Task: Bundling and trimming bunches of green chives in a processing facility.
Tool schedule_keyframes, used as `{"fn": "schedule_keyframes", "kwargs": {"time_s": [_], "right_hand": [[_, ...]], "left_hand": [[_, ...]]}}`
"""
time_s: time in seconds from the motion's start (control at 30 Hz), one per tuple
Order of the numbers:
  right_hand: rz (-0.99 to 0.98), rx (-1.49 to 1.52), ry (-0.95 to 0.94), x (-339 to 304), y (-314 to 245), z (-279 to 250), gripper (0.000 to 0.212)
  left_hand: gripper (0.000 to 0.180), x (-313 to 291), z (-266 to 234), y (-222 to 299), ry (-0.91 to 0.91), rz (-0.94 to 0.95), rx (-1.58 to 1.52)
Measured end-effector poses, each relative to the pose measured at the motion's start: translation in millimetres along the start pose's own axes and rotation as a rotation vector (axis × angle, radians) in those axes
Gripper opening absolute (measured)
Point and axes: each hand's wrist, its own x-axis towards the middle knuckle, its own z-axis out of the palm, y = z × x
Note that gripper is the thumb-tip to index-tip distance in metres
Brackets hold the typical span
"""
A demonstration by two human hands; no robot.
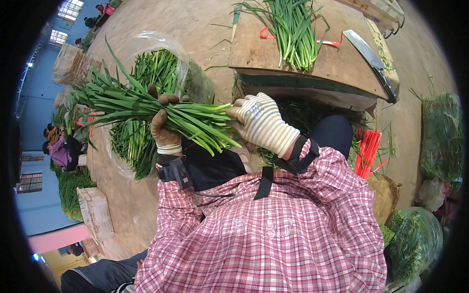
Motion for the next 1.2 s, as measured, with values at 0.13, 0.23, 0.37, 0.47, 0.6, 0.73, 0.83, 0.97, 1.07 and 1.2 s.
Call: {"fn": "schedule_keyframes", "kwargs": {"time_s": [0.13, 0.23, 0.37, 0.47, 0.6, 0.73, 0.83, 0.97, 1.07, 1.2], "right_hand": [[-0.013, -0.196, -0.057, 2.0, -3.4, -4.4, 0.024], [-0.045, -0.267, -0.048, 4.0, -6.2, -7.7, 0.019], [-0.060, -0.344, -0.077, -1.8, 7.8, -27.1, 0.013], [0.143, -0.499, -0.404, -32.8, 57.5, -19.3, 0.017], [0.340, -0.471, -0.462, -42.6, 71.9, -16.4, 0.054], [0.258, 0.369, -0.148, 11.1, 2.2, 6.1, 0.050], [0.135, 0.254, -0.103, 1.5, 14.4, 24.9, 0.027], [0.462, -0.503, -0.663, -33.1, 76.0, 21.8, 0.036], [0.343, 0.338, -0.166, -8.3, 10.6, -11.6, 0.051], [0.268, 0.676, 0.003, 10.8, -30.2, 5.7, 0.023]], "left_hand": [[0.071, -0.6, 1.2, 1.4, 0.023, -0.021, 0.035], [0.072, -2.1, -2.0, 1.1, 0.043, -0.019, 0.038], [0.071, -5.2, -16.3, 15.1, 0.081, 0.041, 0.014], [0.070, -7.6, -28.8, 48.0, 0.072, 0.147, 0.084], [0.071, -0.9, -25.1, 58.2, 0.077, 0.195, 0.067], [0.071, 2.4, -15.8, 47.2, 0.024, 0.196, 0.074], [0.068, 6.0, -19.5, 47.4, -0.011, 0.210, 0.001], [0.067, 7.2, -25.0, 55.8, 0.028, 0.232, 0.067], [0.070, 10.2, -20.6, 46.4, 0.013, 0.204, 0.075], [0.067, 11.6, -14.8, 36.4, 0.031, 0.207, 0.079]]}}
